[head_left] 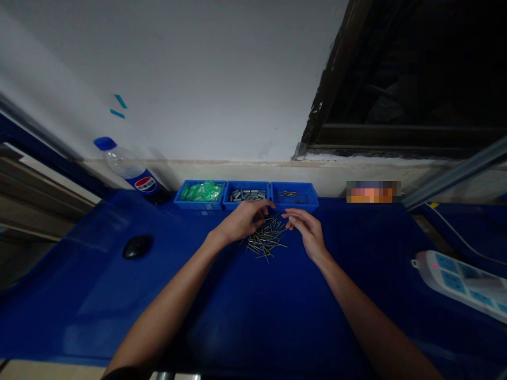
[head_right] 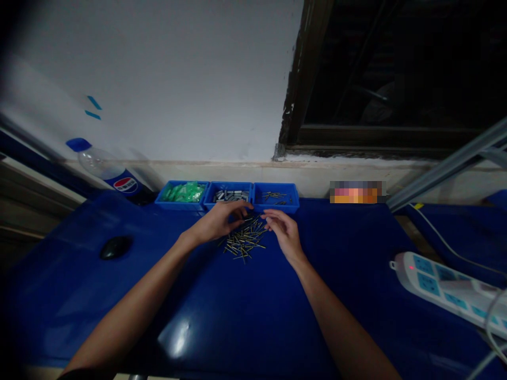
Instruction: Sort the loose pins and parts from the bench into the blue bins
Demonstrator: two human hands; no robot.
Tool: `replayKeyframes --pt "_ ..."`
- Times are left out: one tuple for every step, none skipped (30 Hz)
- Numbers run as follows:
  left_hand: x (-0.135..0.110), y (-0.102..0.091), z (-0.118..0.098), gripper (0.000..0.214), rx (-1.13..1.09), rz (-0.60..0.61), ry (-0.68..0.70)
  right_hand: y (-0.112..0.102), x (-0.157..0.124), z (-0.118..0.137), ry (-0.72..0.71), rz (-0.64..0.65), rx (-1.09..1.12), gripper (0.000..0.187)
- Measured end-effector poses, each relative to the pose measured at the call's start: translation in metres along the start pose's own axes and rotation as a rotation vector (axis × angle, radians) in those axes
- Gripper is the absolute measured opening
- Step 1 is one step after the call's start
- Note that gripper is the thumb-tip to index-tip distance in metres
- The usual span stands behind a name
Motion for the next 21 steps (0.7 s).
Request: replayKeyframes --pt "0.0 0.0 -0.002 0.044 -0.008 -0.016 0.011 0.001 0.0 0.001 0.012 0.02 -0.016 0.024" --pt "0.001 0.0 -0.003 0.043 -0.013 -0.028 0.018 0.002 -0.001 0.002 0.023 0.041 -0.03 0.025" --pt "0.001 -0.001 -0.004 0.042 -0.017 -0.038 0.023 0.002 -0.001 0.002 0.034 0.063 -0.043 0.027" --pt "0.001 -0.001 -0.005 0.041 -0.021 -0.046 0.026 0.003 -0.002 0.002 0.043 0.085 -0.055 0.029" --pt "0.001 -0.001 -0.006 0.04 -0.026 -0.051 0.03 0.003 -0.002 0.002 0.05 0.105 -0.067 0.031" --pt "0.002 -0.001 -0.008 0.04 -0.027 -0.053 0.035 0.004 -0.002 0.002 0.057 0.121 -0.078 0.031" --pt "0.001 -0.001 -0.009 0.04 -0.022 -0.054 0.039 0.004 -0.003 0.001 0.061 0.133 -0.089 0.031" --pt "0.001 -0.001 -0.01 0.04 -0.01 -0.054 0.043 0.003 -0.003 0.001 0.063 0.141 -0.099 0.031" --pt "0.001 0.0 -0.011 0.04 0.005 -0.053 0.046 0.003 -0.003 0.001 0.063 0.144 -0.105 0.03" --pt "0.001 0.0 -0.012 0.04 0.019 -0.053 0.046 0.003 -0.003 0.0 0.062 0.142 -0.108 0.029" --pt "0.002 0.001 -0.013 0.04 0.032 -0.052 0.044 0.003 -0.003 0.001 0.061 0.14 -0.107 0.028" --pt "0.002 0.003 -0.014 0.039 0.041 -0.05 0.042 0.003 -0.002 0.001 0.061 0.141 -0.104 0.027" --pt "0.002 0.004 -0.014 0.038 0.048 -0.043 0.041 0.004 -0.002 0.002 0.062 0.14 -0.098 0.026" --pt "0.003 0.005 -0.013 0.036 0.056 -0.033 0.04 0.004 -0.002 0.002 0.062 0.137 -0.091 0.025" --pt "0.003 0.006 -0.012 0.034 0.07 -0.022 0.041 0.005 -0.002 0.003 0.062 0.129 -0.085 0.024" --pt "0.003 0.006 -0.01 0.032 0.091 -0.012 0.04 0.005 -0.002 0.004 0.062 0.115 -0.079 0.023" --pt "0.003 0.007 -0.007 0.03 0.12 -0.005 0.034 0.004 -0.003 0.004 0.059 0.09 -0.074 0.022" --pt "0.002 0.006 -0.005 0.029 0.151 0.003 0.021 0.004 -0.003 0.004 0.053 0.055 -0.069 0.021" --pt "0.002 0.006 -0.001 0.027 0.183 0.012 0.003 0.003 -0.003 0.004 0.046 0.015 -0.063 0.021" --pt "0.001 0.006 0.002 0.026 0.21 0.025 -0.018 0.002 -0.003 0.004 0.036 -0.023 -0.057 0.022" --pt "0.0 0.006 0.004 0.024 0.228 0.042 -0.037 0.001 -0.003 0.003 0.024 -0.056 -0.048 0.024"
Point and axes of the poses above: each hand's wrist, its own x-axis towards the middle knuckle, its own y-axis out of the palm, z = x × y, the point moved 1 cm from there along x, towards the middle knuckle, and after that the axes turned 8 degrees about z, right-handed, at the moved point
